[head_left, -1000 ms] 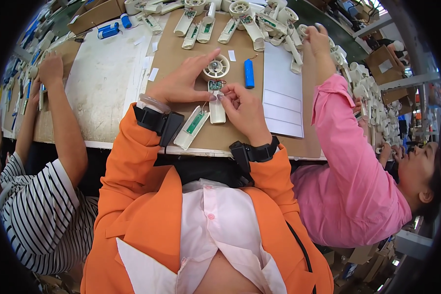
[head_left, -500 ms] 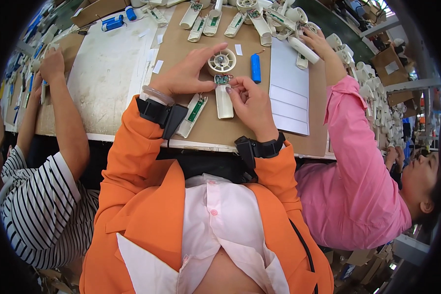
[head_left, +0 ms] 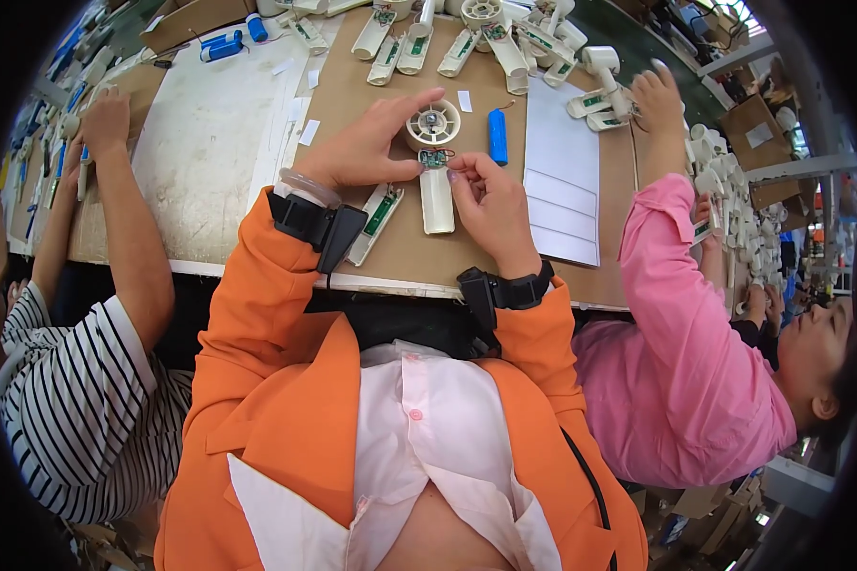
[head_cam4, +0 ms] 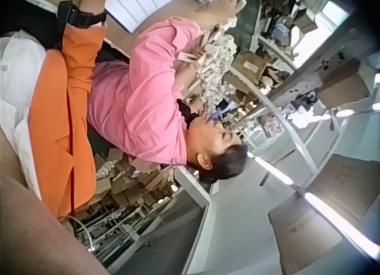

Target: The person picks up a fan housing and a battery, inserts the battery, and connects the wires to the circuit board. They then set the assembly down and repeat the process with a new battery and housing.

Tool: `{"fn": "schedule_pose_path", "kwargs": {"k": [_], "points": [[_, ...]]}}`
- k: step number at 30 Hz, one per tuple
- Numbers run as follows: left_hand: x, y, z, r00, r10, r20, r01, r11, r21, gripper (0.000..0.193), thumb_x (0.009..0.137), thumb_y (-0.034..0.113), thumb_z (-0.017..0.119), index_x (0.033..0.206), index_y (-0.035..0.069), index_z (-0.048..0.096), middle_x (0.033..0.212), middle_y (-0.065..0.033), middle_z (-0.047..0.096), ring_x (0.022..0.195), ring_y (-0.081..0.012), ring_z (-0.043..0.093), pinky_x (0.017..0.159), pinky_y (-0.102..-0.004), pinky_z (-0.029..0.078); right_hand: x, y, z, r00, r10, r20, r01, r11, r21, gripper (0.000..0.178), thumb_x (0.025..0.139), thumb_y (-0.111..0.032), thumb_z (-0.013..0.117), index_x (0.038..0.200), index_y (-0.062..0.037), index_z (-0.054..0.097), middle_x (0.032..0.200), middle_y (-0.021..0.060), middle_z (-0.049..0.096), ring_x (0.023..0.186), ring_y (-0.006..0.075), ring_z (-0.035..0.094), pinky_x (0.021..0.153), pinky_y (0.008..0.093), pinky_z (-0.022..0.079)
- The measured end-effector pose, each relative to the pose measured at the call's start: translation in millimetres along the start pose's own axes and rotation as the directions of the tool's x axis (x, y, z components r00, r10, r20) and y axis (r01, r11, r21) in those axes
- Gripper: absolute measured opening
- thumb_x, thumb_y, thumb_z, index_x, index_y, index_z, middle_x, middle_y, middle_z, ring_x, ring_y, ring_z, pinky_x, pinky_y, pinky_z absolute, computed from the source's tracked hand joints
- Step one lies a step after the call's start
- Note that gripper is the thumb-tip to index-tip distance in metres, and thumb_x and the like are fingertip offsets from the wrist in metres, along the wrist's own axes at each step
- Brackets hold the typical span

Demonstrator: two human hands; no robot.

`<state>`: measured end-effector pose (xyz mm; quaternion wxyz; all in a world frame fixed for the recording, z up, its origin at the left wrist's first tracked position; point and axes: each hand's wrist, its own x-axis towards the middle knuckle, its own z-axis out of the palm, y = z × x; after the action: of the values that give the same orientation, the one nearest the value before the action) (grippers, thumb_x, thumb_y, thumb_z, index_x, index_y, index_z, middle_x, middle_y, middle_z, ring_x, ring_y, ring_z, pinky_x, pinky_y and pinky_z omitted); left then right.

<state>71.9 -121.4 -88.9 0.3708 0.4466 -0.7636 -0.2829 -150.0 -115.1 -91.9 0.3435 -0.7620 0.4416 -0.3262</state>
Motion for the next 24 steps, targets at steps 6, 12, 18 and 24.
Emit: {"fn": "schedule_pose_path", "kwargs": {"k": [6, 12, 18, 24], "points": [[-2.2, -2.1, -3.1, 1.0, 0.01, 0.016, -0.011, 1.0, 0.029, 0.088, 0.071, 0.016, 0.071, 0.149, 0.008, 0.031, 0.137, -0.0193, 0.048, 0.127, -0.0338, 0.044, 0.109, -0.0388, 0.034, 2.4, 0.9, 5.1, 0.999, -0.032, 0.021, 0.032, 0.999, 0.019, 0.013, 0.091, -0.006, 0.062, 0.102, -0.0015, 0.064, 0.08, 0.0061, 0.067, 0.067, 0.0092, 0.061, 0.061, 0.0246, 0.049], [-6.9, 0.9, -8.2, 0.999, -0.016, 0.029, 0.017, 1.0, -0.02, 0.084, 0.077, 0.012, 0.069, 0.151, 0.009, 0.029, 0.141, -0.0163, 0.045, 0.124, -0.0271, 0.048, 0.108, -0.0366, 0.036, -2.9, 5.7, 3.8, 0.993, -0.113, -0.031, 0.115, 0.992, 0.06, 0.012, 0.091, -0.004, 0.061, 0.103, -0.0015, 0.063, 0.081, 0.0068, 0.067, 0.067, 0.009, 0.061, 0.062, 0.0245, 0.049], [5.1, -28.8, -88.4, 0.904, -0.312, -0.293, 0.242, 0.937, -0.251, 0.068, 0.08, 0.014, 0.069, 0.143, 0.009, 0.043, 0.133, -0.0112, 0.054, 0.111, -0.0213, 0.055, 0.1, -0.0351, 0.043, -3.2, -5.1, -0.9, 1.0, 0.004, 0.004, -0.004, 1.0, 0.005, 0.011, 0.092, -0.007, 0.062, 0.101, -0.0013, 0.064, 0.078, 0.0063, 0.067, 0.063, 0.0088, 0.058, 0.058, 0.0239, 0.046], [7.1, -127.8, -203.1, 0.59, -0.305, -0.747, 0.725, 0.607, 0.325, 0.058, 0.078, 0.037, 0.066, 0.13, 0.014, 0.057, 0.129, -0.018, 0.058, 0.12, -0.0313, 0.054, 0.103, -0.041, 0.04, 0.5, -6.7, 0.9, 0.997, -0.066, -0.038, 0.066, 0.998, -0.012, 0.012, 0.091, -0.009, 0.064, 0.1, -0.0011, 0.064, 0.073, 0.0062, 0.065, 0.06, 0.0104, 0.058, 0.056, 0.0246, 0.046]]}}
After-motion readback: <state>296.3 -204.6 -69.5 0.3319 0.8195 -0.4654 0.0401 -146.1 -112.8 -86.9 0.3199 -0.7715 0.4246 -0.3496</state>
